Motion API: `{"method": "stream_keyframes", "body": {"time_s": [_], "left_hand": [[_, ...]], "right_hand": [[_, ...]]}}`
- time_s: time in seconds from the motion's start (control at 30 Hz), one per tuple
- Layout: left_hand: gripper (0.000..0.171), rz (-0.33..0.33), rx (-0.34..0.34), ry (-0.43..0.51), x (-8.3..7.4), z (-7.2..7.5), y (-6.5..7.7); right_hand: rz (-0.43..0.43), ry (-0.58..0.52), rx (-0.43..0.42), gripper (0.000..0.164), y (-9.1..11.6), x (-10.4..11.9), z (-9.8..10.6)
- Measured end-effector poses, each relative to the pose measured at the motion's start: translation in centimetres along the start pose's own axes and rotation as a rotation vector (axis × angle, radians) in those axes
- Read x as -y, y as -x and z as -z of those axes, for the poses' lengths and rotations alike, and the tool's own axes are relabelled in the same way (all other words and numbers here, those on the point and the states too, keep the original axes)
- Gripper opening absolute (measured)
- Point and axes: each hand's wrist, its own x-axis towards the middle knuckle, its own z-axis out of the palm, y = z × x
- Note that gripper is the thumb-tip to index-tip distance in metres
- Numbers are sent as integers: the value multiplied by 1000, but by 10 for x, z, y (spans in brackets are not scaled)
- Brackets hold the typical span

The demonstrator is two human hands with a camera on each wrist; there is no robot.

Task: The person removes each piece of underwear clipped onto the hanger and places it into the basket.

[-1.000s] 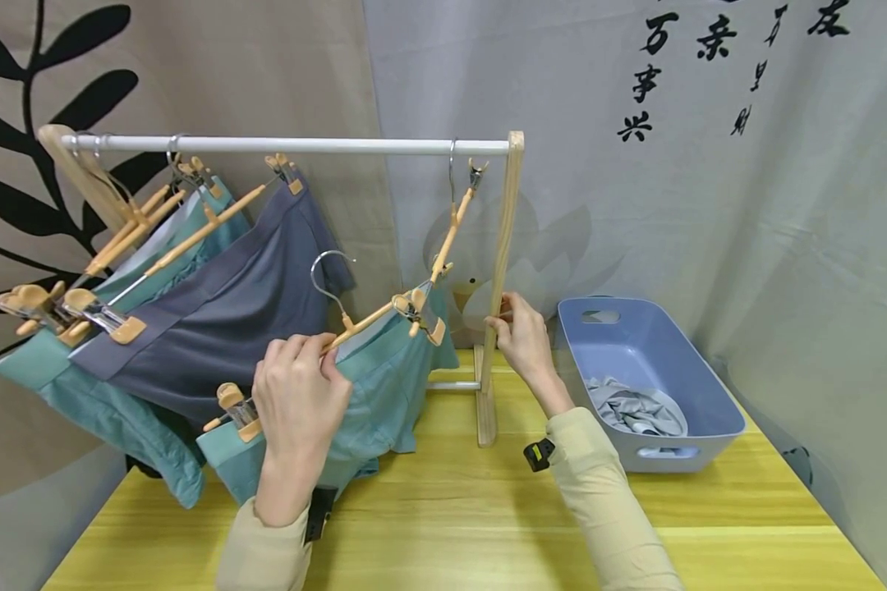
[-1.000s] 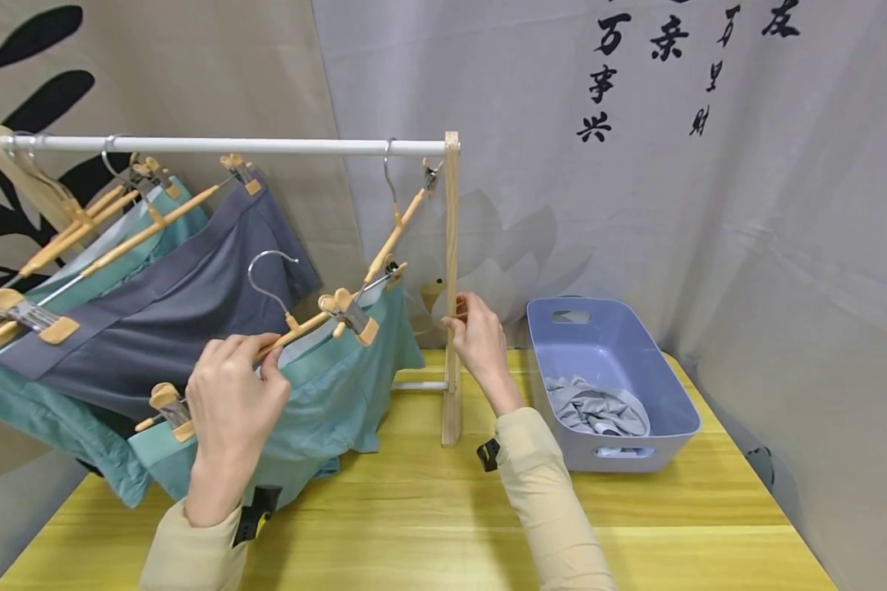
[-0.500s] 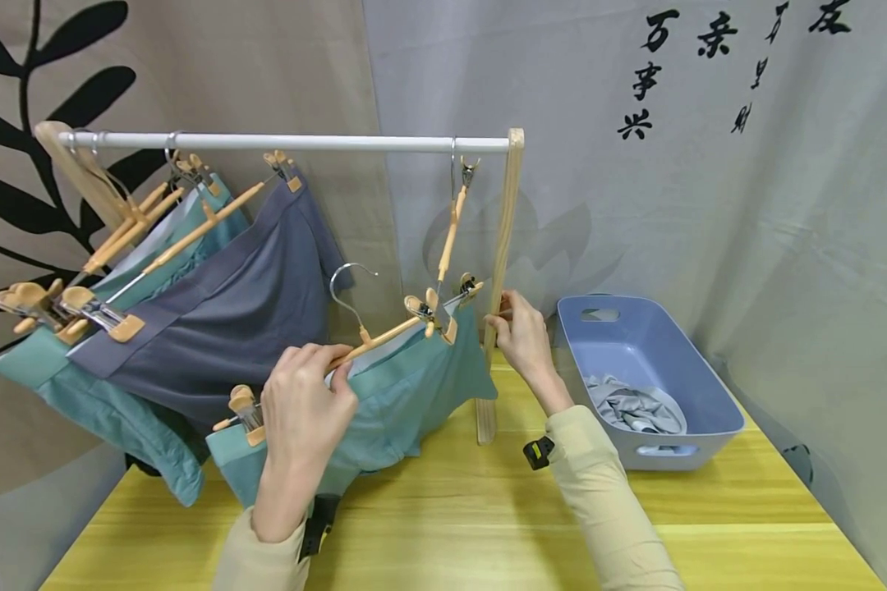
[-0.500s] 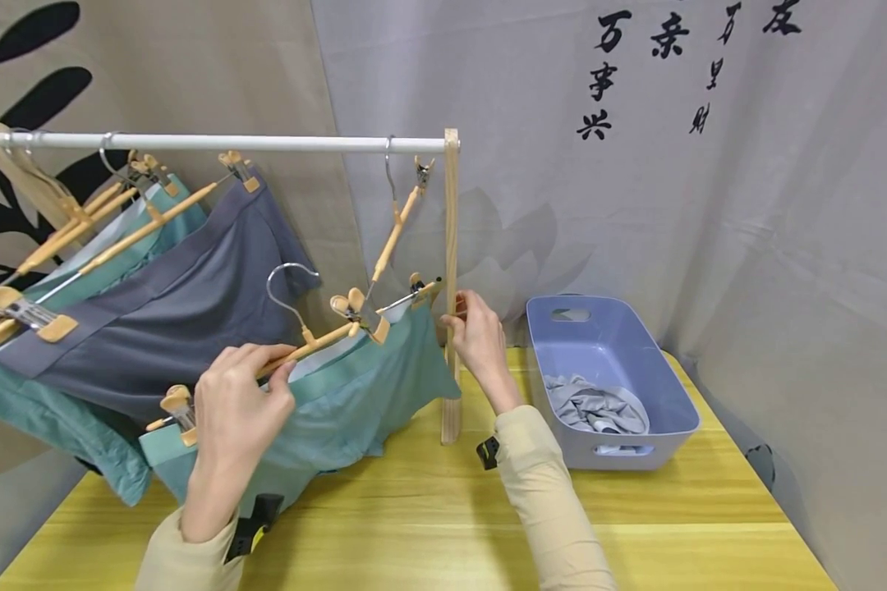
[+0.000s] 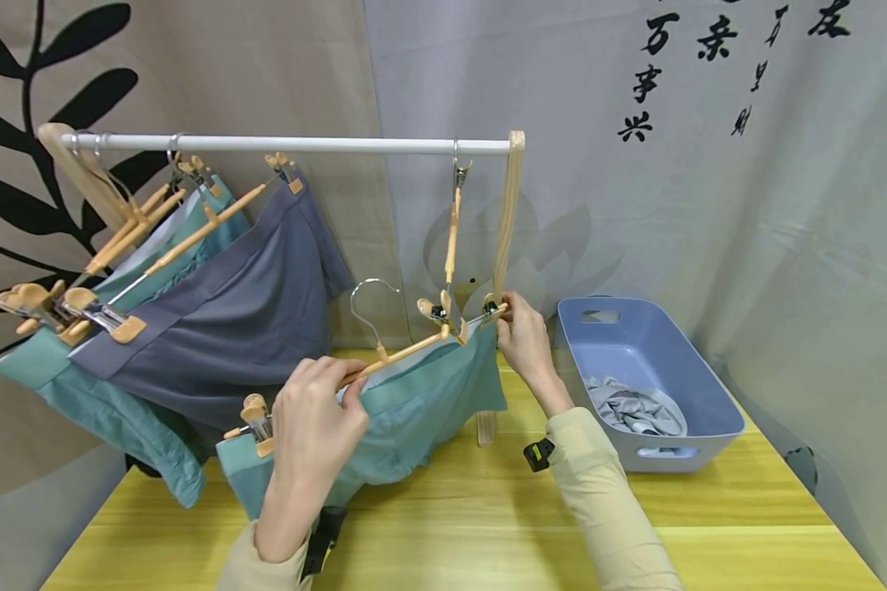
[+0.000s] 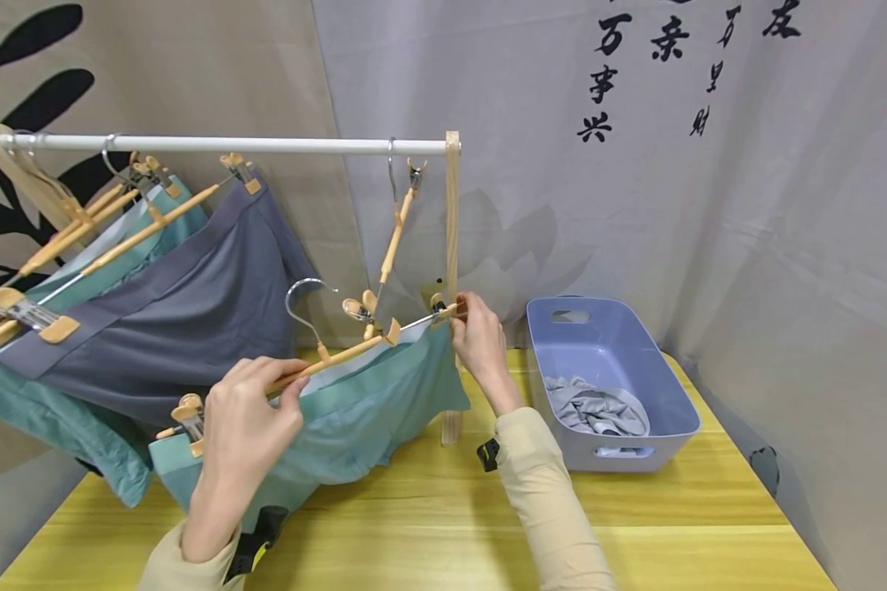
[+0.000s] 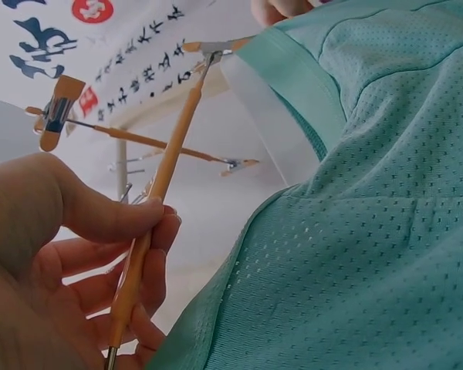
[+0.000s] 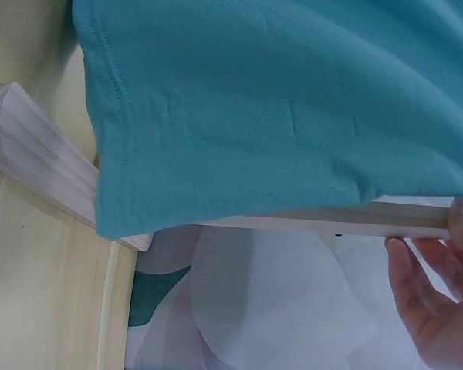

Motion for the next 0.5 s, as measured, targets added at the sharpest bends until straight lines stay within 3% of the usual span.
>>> {"method": "stream_keyframes", "body": {"time_s": [0.23, 0.5], "left_hand": [[13, -12, 5, 2, -3, 1, 3], [14, -16, 14, 4, -5, 2, 6]], "right_hand": [[34, 41, -37, 32, 0, 0, 0], [26, 28, -25, 20, 0, -1, 0]]}}
